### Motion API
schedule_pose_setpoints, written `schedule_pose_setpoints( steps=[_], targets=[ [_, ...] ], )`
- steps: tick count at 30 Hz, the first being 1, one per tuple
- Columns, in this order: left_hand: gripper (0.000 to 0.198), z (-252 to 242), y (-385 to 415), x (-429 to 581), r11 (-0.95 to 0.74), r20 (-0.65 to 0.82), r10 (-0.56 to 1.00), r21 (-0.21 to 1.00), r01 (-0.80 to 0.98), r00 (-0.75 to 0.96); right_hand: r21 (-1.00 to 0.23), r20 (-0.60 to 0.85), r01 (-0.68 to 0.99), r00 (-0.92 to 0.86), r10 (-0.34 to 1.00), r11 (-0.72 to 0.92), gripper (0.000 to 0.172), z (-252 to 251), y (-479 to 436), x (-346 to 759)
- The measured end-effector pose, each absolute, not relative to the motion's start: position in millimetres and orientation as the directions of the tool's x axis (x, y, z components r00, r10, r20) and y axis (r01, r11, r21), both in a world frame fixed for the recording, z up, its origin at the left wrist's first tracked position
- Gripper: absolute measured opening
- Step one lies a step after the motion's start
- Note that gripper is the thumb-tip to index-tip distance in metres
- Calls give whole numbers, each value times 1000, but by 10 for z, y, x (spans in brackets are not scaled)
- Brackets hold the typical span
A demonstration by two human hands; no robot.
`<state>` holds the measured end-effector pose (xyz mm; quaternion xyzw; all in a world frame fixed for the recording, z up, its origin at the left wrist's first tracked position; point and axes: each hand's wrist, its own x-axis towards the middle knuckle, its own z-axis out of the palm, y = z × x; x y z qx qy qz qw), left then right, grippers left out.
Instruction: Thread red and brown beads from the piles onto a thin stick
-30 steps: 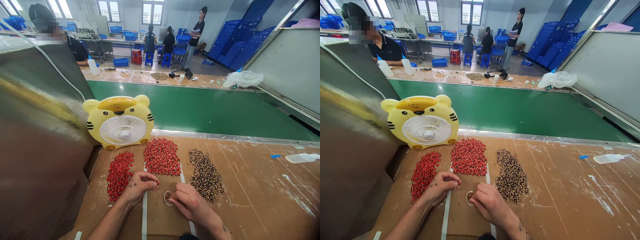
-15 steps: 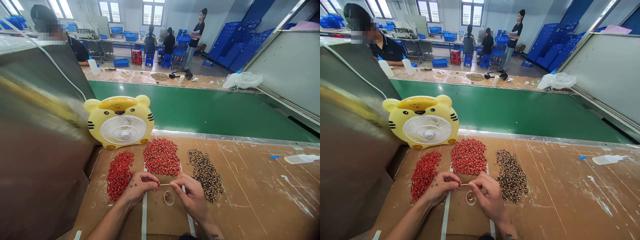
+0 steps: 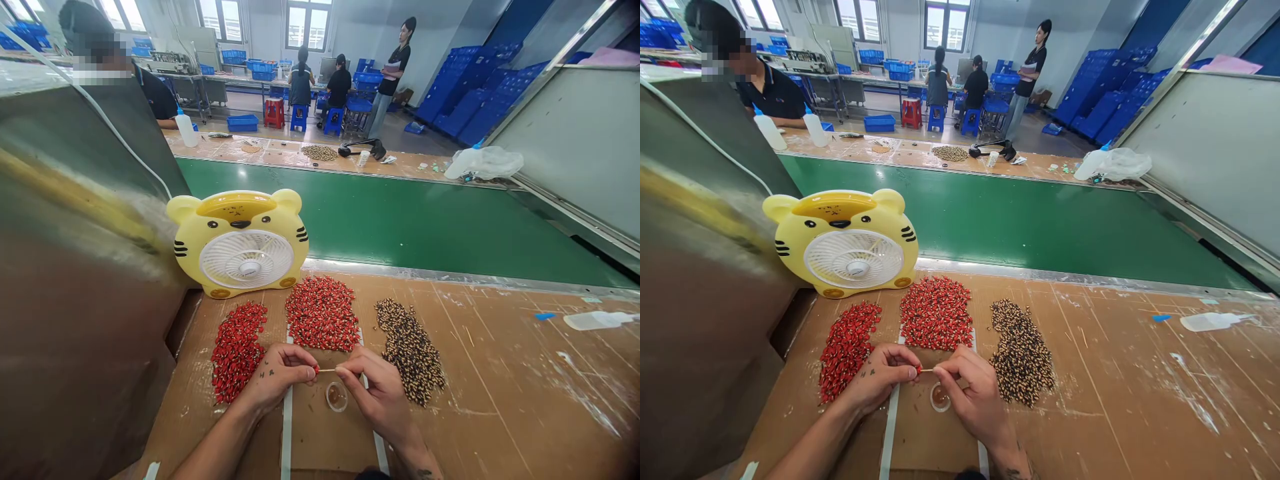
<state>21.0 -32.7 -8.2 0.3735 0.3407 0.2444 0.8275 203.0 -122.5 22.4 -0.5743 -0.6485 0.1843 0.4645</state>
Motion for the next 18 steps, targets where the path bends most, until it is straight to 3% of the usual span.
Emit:
schedule_pose_setpoints(
  steps=[12,18],
  targets=[
    [18,-146,-319,201,576,-363,660,806,-133,657,-755,377,612,107,920,238,24,221,-1289,2133],
    [20,-157,-337,212,587,-364,660,796,-149,657,-624,272,752,-47,961,213,32,119,-1373,2201]
  ],
)
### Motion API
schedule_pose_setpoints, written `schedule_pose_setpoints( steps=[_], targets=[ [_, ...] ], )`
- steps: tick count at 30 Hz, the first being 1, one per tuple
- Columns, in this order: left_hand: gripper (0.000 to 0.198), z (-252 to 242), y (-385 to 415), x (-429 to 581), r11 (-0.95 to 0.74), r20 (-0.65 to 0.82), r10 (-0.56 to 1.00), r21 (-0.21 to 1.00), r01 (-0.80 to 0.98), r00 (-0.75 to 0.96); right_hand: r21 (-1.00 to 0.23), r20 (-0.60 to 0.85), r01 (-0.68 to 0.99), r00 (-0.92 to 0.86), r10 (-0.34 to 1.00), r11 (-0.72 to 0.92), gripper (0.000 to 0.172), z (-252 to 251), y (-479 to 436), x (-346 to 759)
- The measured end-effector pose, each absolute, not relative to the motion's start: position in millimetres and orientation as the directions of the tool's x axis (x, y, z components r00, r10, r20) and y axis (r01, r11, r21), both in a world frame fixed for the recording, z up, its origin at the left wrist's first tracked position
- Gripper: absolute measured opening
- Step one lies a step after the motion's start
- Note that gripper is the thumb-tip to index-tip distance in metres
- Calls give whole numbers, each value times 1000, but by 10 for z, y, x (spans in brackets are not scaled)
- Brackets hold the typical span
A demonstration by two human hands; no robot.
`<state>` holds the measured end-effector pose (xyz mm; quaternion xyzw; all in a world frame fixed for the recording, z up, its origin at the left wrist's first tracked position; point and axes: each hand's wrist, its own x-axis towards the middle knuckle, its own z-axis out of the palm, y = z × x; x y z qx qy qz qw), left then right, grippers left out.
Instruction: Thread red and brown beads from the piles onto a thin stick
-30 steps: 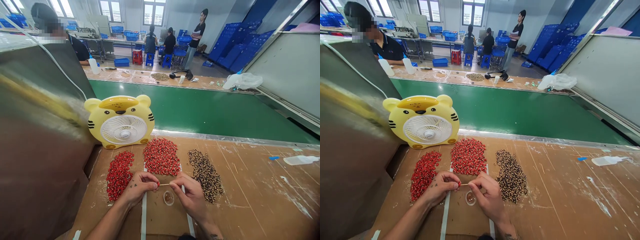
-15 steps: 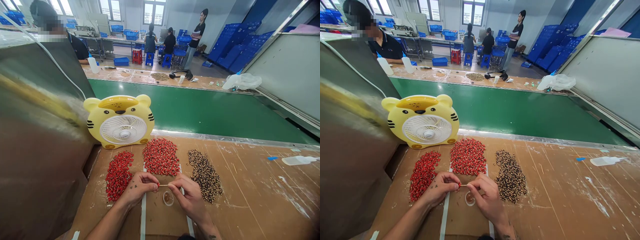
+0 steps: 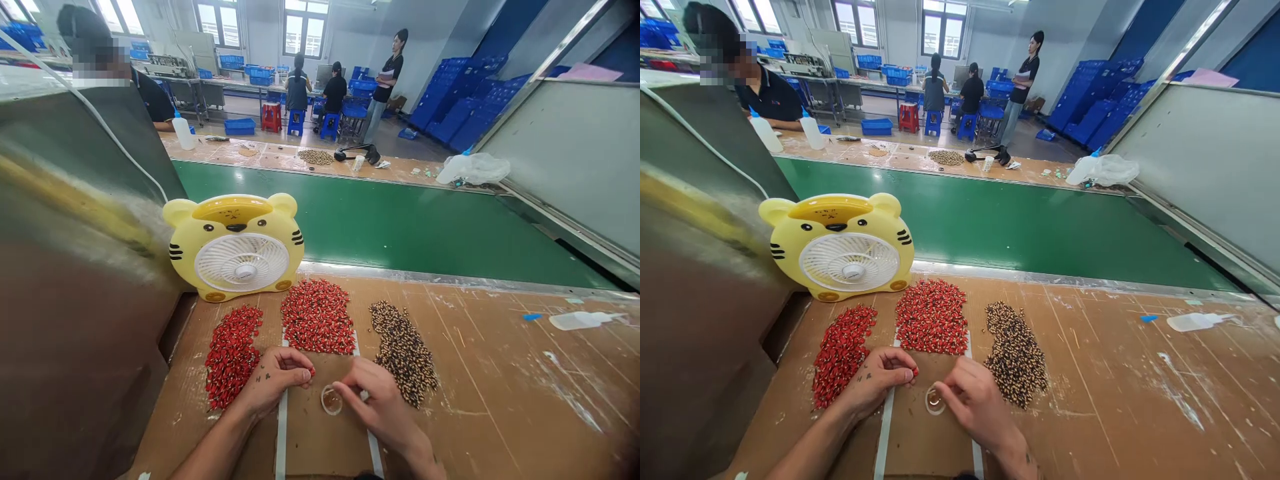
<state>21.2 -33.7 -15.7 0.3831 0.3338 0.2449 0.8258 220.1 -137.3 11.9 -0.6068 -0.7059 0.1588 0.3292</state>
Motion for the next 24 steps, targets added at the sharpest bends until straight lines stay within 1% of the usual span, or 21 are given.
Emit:
schedule_pose_setpoints(
  steps=[2,5,12,15,17,19,21,22,24],
  targets=[
    [20,-167,-337,216,582,-357,663,799,-153,658,-581,224,785,-99,969,215,35,83,-1383,2201],
    [20,-168,-330,221,583,-366,667,799,-147,649,-557,162,809,-115,980,187,38,60,-1391,2253],
    [22,-157,-325,220,588,-360,662,793,-158,658,-594,45,781,-210,977,195,35,156,-1436,2389],
    [23,-178,-321,215,591,-354,663,789,-170,659,-597,-50,784,-245,968,168,33,194,-1414,2318],
    [24,-194,-320,208,592,-353,663,787,-173,661,-590,-82,797,-219,972,130,32,204,-1375,2300],
    [24,-203,-323,201,595,-355,663,784,-177,660,-587,-59,806,-134,989,74,31,203,-1322,2374],
    [24,-203,-329,196,599,-353,660,780,-181,663,-576,0,817,-11,1000,9,26,190,-1262,2555],
    [24,-200,-333,195,602,-352,658,777,-184,666,-558,38,829,63,997,-31,23,177,-1232,2674],
    [24,-192,-338,198,607,-348,654,772,-190,672,-467,132,883,105,986,-31,18,137,-1172,2925]
  ],
)
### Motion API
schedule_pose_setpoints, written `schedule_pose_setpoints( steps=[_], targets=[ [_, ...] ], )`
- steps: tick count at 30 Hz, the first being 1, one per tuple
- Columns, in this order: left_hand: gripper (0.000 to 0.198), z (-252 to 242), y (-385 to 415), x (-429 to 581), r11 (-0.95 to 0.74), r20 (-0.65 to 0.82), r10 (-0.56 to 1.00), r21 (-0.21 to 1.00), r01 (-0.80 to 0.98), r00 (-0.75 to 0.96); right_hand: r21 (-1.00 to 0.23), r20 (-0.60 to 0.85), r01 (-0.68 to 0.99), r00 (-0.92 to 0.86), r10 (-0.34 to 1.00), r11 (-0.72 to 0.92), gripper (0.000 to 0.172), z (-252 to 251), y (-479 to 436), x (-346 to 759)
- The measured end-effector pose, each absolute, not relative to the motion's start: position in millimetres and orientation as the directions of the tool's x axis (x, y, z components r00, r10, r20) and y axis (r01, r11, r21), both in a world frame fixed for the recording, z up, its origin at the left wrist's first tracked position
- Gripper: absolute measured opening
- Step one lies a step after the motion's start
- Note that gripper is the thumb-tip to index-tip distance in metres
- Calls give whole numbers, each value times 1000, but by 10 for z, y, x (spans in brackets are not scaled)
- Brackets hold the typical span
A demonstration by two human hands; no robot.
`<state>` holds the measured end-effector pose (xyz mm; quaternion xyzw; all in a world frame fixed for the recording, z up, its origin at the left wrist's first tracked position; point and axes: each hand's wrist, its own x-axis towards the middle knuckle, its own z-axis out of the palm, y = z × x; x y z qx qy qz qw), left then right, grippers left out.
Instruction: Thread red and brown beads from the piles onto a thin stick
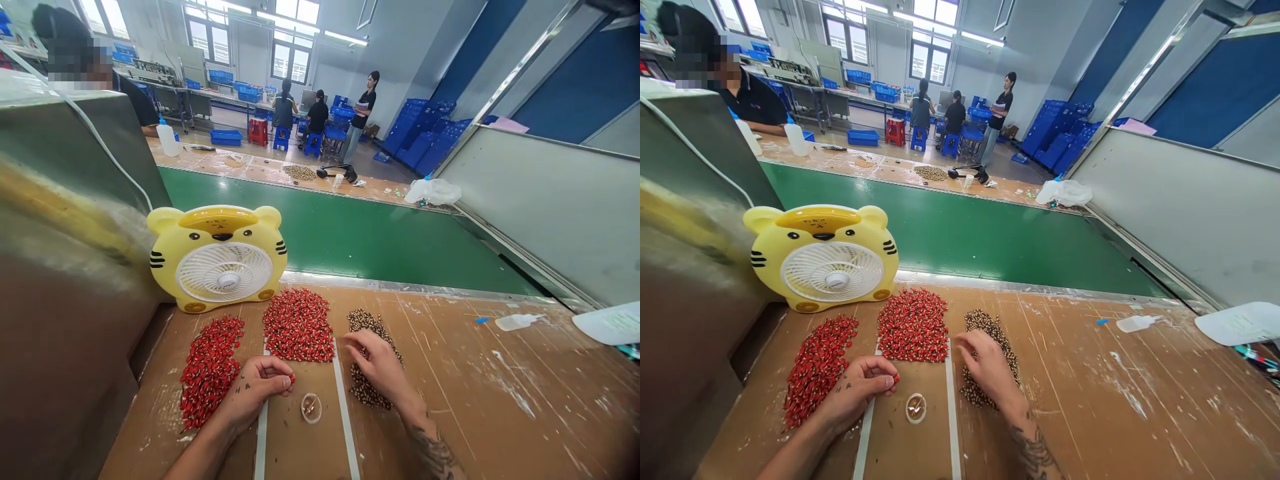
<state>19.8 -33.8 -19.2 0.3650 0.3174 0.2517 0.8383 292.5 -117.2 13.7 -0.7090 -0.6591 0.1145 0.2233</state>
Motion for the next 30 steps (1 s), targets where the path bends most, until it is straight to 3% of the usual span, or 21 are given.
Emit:
schedule_pose_setpoints(
  steps=[6,11,18,21,23,30],
  targets=[
    [25,-164,-321,202,614,-360,665,762,-204,654,-417,126,909,60,990,-2,20,-70,-1020,3278],
    [26,-157,-310,193,616,-367,669,760,-206,646,-445,149,896,84,985,-9,21,-151,-963,3256],
    [23,-215,-319,217,563,-331,702,801,-206,631,-609,181,792,192,964,-43,23,-84,-1145,2952],
    [20,-207,-324,211,479,-296,751,860,-178,590,-808,183,590,242,953,5,24,-45,-1213,2599],
    [18,-200,-327,199,404,-246,787,899,-172,566,-870,166,491,223,961,37,23,8,-1216,2359],
    [8,-140,-336,159,187,-12,829,948,-256,560,-837,176,536,72,982,111,18,208,-1109,1936]
  ],
)
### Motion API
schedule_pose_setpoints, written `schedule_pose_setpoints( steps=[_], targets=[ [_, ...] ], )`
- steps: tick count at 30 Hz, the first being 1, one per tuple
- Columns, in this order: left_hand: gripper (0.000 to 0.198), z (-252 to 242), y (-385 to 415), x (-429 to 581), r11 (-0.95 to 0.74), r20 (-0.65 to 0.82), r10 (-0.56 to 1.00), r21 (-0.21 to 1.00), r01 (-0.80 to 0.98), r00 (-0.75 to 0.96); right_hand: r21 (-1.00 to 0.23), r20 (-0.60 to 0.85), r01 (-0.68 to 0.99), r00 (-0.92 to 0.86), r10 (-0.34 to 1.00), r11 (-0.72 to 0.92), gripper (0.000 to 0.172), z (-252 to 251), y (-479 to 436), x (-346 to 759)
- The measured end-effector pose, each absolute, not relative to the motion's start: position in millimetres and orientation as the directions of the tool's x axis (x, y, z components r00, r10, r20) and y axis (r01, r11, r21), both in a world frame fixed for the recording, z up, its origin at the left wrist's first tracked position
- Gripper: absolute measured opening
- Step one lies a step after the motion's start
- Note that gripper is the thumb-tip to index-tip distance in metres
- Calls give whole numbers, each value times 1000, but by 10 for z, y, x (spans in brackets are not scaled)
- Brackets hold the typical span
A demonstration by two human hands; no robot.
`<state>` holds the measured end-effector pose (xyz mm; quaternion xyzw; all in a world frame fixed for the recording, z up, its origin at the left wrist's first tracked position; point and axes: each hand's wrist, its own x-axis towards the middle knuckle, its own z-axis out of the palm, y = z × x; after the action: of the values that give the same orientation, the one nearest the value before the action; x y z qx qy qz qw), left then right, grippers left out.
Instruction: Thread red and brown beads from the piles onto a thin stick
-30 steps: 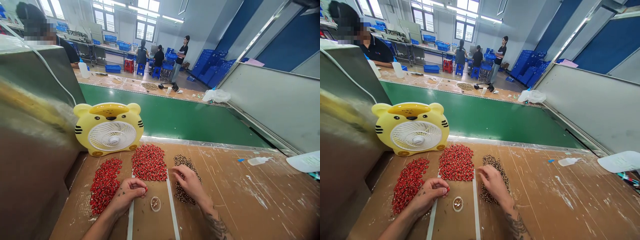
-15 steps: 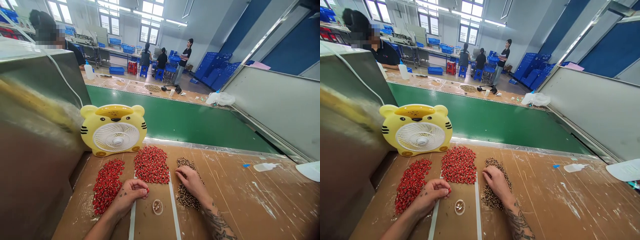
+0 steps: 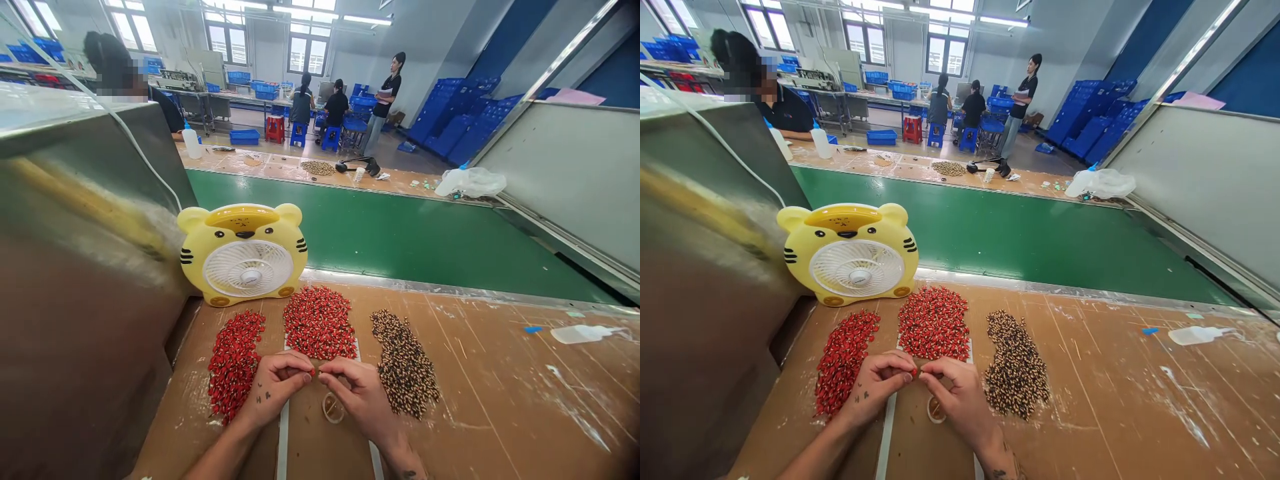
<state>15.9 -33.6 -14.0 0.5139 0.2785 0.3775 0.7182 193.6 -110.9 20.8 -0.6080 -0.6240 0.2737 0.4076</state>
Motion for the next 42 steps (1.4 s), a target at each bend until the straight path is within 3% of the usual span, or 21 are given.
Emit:
schedule_pose_setpoints(
  steps=[10,24,36,42],
  targets=[
    [8,-76,-359,143,27,97,835,976,-217,541,-792,200,597,58,978,126,20,214,-1132,1852],
    [14,-67,-368,98,-220,252,818,968,-124,516,-824,183,558,101,978,97,18,342,-1132,1756],
    [8,-44,-375,121,23,78,852,982,-185,518,-847,218,511,86,972,145,18,300,-1161,1810],
    [9,-126,-386,144,226,-51,860,931,-288,508,-814,336,527,83,938,245,15,293,-1153,1738]
  ],
)
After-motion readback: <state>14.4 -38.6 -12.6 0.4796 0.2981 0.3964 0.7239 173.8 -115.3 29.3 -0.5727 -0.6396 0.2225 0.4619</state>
